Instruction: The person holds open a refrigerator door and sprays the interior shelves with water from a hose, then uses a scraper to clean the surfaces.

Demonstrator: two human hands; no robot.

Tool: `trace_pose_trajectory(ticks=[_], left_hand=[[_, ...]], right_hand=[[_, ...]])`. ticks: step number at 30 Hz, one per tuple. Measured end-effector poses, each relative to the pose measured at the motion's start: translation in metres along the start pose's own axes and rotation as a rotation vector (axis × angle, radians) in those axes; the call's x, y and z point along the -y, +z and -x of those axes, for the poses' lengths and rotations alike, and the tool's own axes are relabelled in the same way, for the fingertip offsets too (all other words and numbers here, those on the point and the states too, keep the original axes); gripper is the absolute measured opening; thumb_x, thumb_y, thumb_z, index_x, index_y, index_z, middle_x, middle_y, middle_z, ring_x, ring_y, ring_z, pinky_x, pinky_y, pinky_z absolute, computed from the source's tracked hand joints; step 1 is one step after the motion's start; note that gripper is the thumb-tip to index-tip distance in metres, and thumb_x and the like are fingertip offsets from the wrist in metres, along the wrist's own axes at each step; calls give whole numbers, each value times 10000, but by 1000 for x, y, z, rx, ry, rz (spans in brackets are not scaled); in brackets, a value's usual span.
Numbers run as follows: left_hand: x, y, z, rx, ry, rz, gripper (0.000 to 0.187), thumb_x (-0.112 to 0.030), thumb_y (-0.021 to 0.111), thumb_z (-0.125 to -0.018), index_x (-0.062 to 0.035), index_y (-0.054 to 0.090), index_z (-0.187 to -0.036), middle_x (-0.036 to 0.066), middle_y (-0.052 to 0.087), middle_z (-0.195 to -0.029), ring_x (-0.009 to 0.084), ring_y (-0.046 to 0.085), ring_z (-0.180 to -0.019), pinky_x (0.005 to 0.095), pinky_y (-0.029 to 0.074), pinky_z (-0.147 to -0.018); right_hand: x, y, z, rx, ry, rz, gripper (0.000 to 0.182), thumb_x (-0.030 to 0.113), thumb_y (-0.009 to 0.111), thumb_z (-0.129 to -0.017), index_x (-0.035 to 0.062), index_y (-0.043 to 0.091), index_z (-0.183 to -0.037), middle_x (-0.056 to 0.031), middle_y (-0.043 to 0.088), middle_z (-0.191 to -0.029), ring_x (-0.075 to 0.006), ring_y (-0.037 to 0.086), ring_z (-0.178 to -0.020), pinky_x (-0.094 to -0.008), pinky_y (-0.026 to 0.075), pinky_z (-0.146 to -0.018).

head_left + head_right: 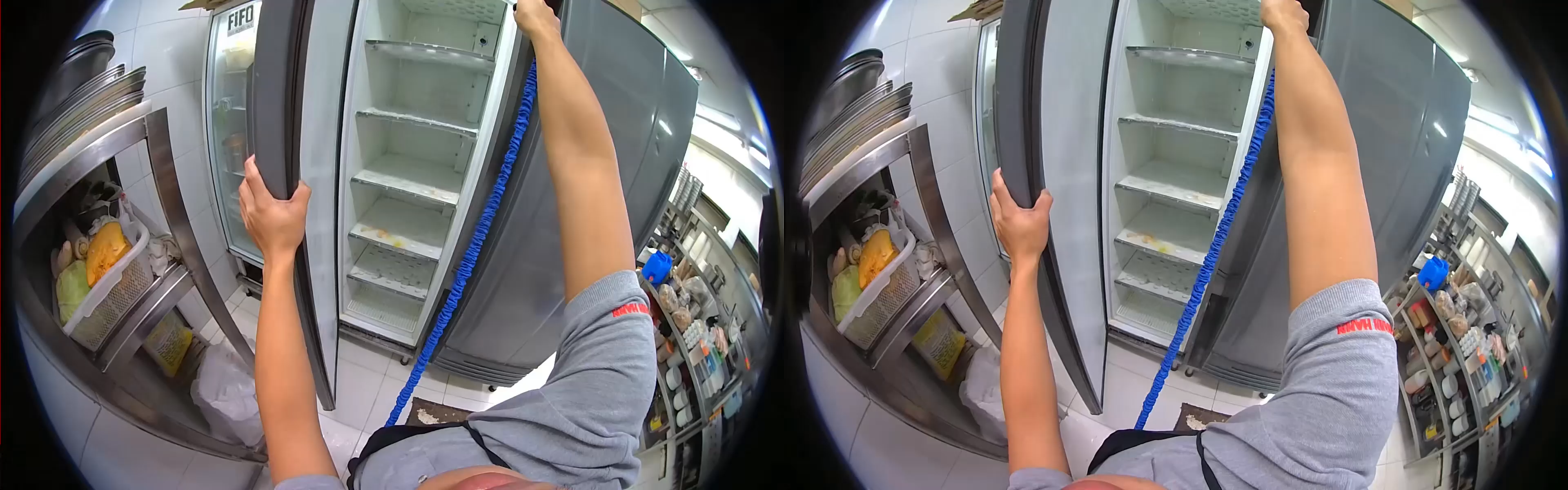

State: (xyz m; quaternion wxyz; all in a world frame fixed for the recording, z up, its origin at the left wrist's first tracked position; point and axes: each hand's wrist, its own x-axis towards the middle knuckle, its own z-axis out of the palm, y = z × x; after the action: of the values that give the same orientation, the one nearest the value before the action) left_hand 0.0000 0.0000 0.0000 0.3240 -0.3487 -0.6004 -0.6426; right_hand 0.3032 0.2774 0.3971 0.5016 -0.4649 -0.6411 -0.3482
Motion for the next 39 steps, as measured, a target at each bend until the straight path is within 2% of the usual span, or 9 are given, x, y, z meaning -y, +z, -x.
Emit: trace_pose_trajectory(ticks=[3, 8, 18, 26, 30, 39], left_hand=[[-2, -2, 1, 11, -15, -1, 871, -272, 790, -741, -98, 392, -1496, 223, 585, -1283, 432, 579, -1158, 520, 455, -1012], [-3, 0, 3, 21, -26, -5, 861, -277, 788, -739, -86, 405, -1486, 230, 582, -1284, 434, 578, -1163, 515, 460, -1008], [-2, 2, 5, 23, -13, -11, 875, -286, 789, -741, -75, 396, -1494, 238, 575, -1301, 437, 579, -1171, 514, 465, -1008], [-3, 3, 5, 21, -12, -14, 877, -275, 790, -735, -80, 394, -1492, 235, 582, -1283, 432, 584, -1162, 518, 471, -997], [-2, 4, 4, 8, 6, -16, 880, -271, 790, -732, -84, 391, -1493, 234, 582, -1277, 432, 584, -1160, 520, 472, -993], [-4, 2, 4, 29, -27, -27, 876, -281, 778, -737, -84, 387, -1496, 230, 579, -1287, 430, 588, -1158, 521, 469, -998]], right_hand=[[2, -5, 2, 17, 90, -65, 332, 135, 476, -956, -50, 720, -1085, -279, 694, -1171, -411, 689, -1102, -491, 566, -931], [4, -8, 2, 39, -21, 9, 316, 129, 473, -965, -30, 723, -1076, -256, 702, -1165, -405, 690, -1102, -484, 573, -922], [16, -16, 14, 66, -59, 37, 284, 92, 513, -933, -14, 712, -1106, -259, 693, -1181, -402, 687, -1110, -494, 572, -923], [12, -6, 6, 29, -77, -10, 270, 105, 540, -919, -13, 726, -1075, -263, 699, -1164, -403, 690, -1103, -501, 571, -923], [18, -23, 13, 72, -55, 34, 271, 101, 543, -920, -11, 728, -1084, -263, 699, -1169, -401, 689, -1110, -496, 574, -919], [2, -20, 6, 30, 80, -89, 384, 217, 451, -986, -26, 721, -1109, -265, 701, -1168, -413, 680, -1127, -511, 549, -958]])
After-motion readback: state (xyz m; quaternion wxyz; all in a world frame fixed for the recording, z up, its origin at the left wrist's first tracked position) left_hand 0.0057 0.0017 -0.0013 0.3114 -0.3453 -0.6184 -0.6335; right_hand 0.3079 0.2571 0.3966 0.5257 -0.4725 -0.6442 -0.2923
